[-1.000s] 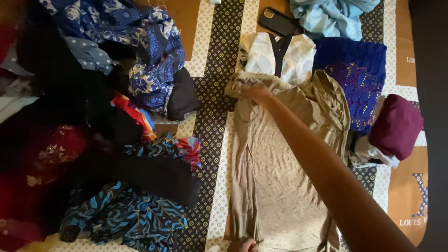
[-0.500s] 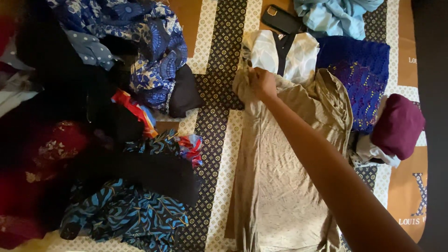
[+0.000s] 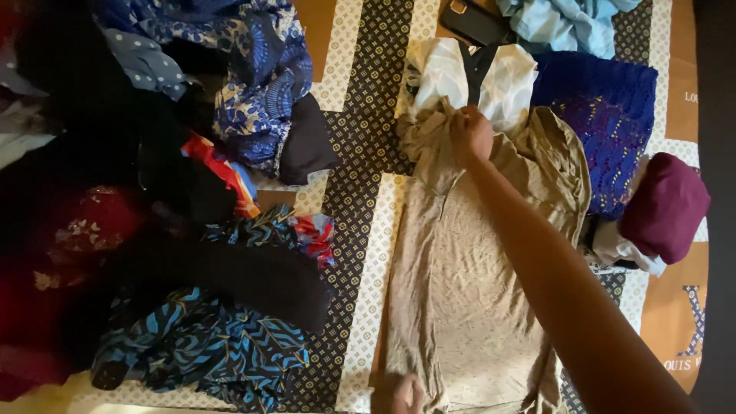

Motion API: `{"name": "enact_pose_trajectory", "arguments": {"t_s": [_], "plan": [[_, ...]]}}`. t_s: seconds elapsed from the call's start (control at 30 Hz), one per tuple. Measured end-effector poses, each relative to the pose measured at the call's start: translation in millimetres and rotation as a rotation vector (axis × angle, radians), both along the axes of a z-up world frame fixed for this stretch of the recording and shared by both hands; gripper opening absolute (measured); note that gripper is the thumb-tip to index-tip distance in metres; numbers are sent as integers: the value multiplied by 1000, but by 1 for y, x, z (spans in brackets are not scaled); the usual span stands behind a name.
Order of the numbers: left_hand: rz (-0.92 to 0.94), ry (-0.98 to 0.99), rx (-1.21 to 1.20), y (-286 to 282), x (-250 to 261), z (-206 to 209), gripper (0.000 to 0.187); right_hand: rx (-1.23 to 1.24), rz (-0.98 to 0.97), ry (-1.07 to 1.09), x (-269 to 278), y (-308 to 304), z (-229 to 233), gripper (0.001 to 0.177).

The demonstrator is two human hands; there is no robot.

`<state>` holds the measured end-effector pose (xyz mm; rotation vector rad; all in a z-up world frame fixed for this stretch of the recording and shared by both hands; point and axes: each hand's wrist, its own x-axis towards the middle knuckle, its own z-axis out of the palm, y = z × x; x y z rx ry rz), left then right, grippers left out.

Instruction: Folding various items of clothing on a bed.

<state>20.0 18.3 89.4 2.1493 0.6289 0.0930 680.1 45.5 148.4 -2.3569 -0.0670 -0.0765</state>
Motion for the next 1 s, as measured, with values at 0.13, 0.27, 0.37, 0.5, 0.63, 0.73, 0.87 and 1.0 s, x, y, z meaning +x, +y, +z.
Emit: {"name": "enact_pose_trajectory", "arguments": {"t_s": [0.13,0.27,0.37,0.5,0.63,0.73,0.87,1.0], "plan": [[47,-44,39,40,97,6,28,-134,-36,-161,-6,17,20,30],[30,61,96,46,106,11,53,-280,511,-327,-13,50,33,25],[67,192,82,41,103,-11,51,-517,717,-441,-15,71,31,39],[122,400,103,37,93,-40,30,-513,659,-424,15,73,-16,15],[127,116,215,42,90,-36,32,-328,425,-287,38,66,-3,16],[136,225,167,45,91,-29,31,-279,391,-404,39,56,8,13],[74,175,156,52,94,-10,29,-138,285,-383,-9,42,-1,28],[-30,399,13,68,105,35,29,-88,393,-350,-151,-41,-25,63]]}}
